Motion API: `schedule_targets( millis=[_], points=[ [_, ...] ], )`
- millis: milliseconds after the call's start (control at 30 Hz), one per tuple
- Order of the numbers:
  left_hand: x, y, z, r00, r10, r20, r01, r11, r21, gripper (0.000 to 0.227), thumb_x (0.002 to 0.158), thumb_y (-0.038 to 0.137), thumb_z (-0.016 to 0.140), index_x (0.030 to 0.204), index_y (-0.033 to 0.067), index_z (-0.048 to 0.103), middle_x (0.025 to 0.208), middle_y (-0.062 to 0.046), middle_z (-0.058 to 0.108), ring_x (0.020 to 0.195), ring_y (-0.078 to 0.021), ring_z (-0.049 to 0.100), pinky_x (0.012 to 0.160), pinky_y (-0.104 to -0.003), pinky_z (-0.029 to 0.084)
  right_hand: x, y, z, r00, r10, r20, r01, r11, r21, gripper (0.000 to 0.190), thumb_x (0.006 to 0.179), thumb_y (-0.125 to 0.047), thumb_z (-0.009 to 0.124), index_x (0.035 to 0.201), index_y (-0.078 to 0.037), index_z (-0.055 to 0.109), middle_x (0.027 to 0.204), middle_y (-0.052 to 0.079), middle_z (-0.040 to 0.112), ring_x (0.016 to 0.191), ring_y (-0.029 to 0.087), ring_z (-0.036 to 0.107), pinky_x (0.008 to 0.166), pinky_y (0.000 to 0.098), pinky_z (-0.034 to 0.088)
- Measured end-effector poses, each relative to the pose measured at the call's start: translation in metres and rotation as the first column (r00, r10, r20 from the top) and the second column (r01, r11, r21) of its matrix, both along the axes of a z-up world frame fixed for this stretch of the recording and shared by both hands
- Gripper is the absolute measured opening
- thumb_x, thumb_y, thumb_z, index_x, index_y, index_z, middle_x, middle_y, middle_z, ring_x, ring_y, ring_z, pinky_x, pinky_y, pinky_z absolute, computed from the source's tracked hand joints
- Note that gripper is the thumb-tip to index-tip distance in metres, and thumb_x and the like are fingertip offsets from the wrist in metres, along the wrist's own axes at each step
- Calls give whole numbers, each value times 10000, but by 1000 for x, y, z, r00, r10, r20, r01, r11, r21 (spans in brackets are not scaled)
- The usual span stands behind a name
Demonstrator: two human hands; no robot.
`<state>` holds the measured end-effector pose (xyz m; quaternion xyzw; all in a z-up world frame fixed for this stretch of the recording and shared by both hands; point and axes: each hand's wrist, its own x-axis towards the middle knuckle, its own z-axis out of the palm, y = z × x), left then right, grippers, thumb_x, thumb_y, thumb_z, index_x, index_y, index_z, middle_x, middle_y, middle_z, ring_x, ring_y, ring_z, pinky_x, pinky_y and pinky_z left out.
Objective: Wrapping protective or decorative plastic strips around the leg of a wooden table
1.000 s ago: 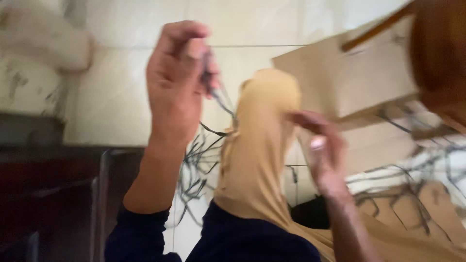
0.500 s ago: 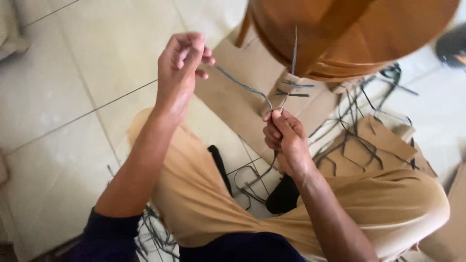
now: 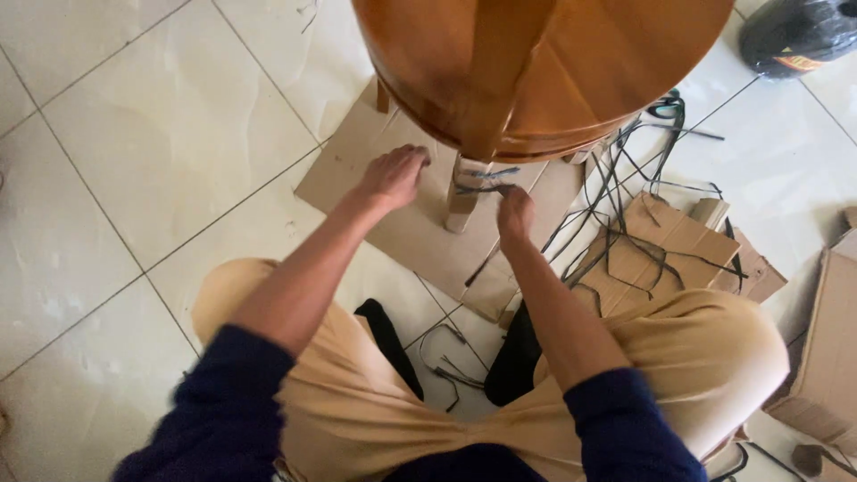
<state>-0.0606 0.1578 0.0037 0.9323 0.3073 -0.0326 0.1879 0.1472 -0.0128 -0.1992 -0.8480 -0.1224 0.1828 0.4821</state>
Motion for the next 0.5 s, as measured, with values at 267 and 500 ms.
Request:
schedule_targets(
  millis=[267,500],
  points=[
    [51,-27,-34,944,133,302,-43,957,-286,230,984,28,513,1176,-13,632,1097,-220,672,1038,-455,678,877,-575,557,29,36,56,630,626,-459,-366,761,536,531,834,134,615,1313,-85,551,1041,41,627,839,154,570,674,288,459],
    [30,-10,-55,902,273,336,-133,913,-385,200,1014,278,655,1021,96,739,981,-163,733,894,-374,742,765,-477,593,-4,38,102,565,377,-734,144,831,537,217,887,-61,602,766,-186,470,589,-25,406,481,162,345,461,292,316]
  ],
)
